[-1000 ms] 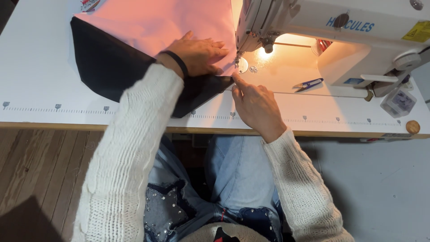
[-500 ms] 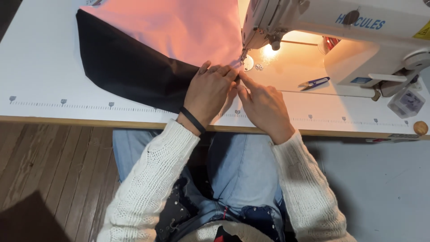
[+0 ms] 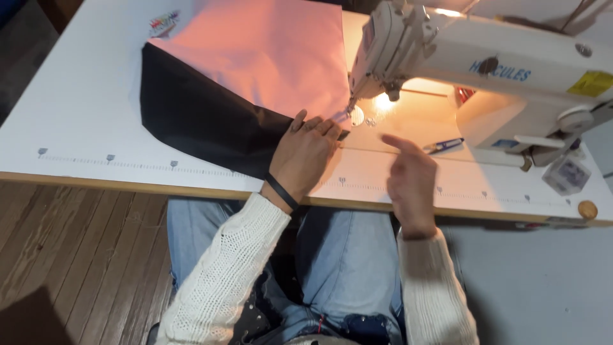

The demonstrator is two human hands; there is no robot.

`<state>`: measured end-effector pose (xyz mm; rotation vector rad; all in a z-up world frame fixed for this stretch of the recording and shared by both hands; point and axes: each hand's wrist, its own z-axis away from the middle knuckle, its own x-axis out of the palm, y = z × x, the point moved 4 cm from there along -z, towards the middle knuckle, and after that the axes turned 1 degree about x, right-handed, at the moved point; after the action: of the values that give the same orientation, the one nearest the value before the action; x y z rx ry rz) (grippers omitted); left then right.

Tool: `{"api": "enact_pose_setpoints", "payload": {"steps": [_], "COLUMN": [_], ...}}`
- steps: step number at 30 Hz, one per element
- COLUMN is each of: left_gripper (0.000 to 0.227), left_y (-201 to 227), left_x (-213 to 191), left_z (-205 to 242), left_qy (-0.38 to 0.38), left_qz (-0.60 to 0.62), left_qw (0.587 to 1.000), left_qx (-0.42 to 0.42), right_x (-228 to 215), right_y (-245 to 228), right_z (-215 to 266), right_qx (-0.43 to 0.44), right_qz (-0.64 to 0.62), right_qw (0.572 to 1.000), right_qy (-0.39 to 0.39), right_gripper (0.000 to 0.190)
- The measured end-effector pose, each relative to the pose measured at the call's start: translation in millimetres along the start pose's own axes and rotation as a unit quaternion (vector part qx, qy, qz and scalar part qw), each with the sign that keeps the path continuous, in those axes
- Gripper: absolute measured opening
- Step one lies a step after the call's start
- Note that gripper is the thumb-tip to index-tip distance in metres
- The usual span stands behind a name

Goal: Sewing leather panels together using an industrial sewing machine to create a bag.

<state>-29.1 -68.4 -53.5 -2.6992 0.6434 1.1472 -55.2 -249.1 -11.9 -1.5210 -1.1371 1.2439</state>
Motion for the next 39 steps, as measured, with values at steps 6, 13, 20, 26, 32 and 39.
{"api": "enact_pose_setpoints", "payload": {"steps": [6,13,20,26,32,39], "left_gripper": [0.013,0.023,0.009,0.015,0.007,0.003], "left_y": [-11,2,-3,-7,-15,-48], "left_x": [-55,-97,-88,-78,-96,-104], "left_z": [-47,-116,-114,-123,-122,-116], "left_qy": [0.264,0.264,0.239,0.251,0.242,0.294], "left_qz": [0.078,0.306,0.262,0.235,0.385,0.313], "left_qw": [0.960,0.909,0.935,0.939,0.890,0.898], "left_qx": [-0.053,-0.105,0.003,-0.011,-0.026,-0.102], "right_x": [-18,-10,-9,-2,-3,0], "right_y": [32,11,13,7,8,6], "right_z": [6,11,16,18,20,21], "right_qx": [-0.037,0.004,-0.004,0.003,-0.004,-0.004], "right_qz": [-0.150,-0.153,-0.123,-0.089,-0.089,-0.084], "right_qw": [0.984,0.987,0.991,0.994,0.994,0.995], "right_qy": [0.093,0.053,0.055,0.064,0.057,0.061], "right_gripper": [0.038,0.038,0.039,0.041,0.043,0.043]}}
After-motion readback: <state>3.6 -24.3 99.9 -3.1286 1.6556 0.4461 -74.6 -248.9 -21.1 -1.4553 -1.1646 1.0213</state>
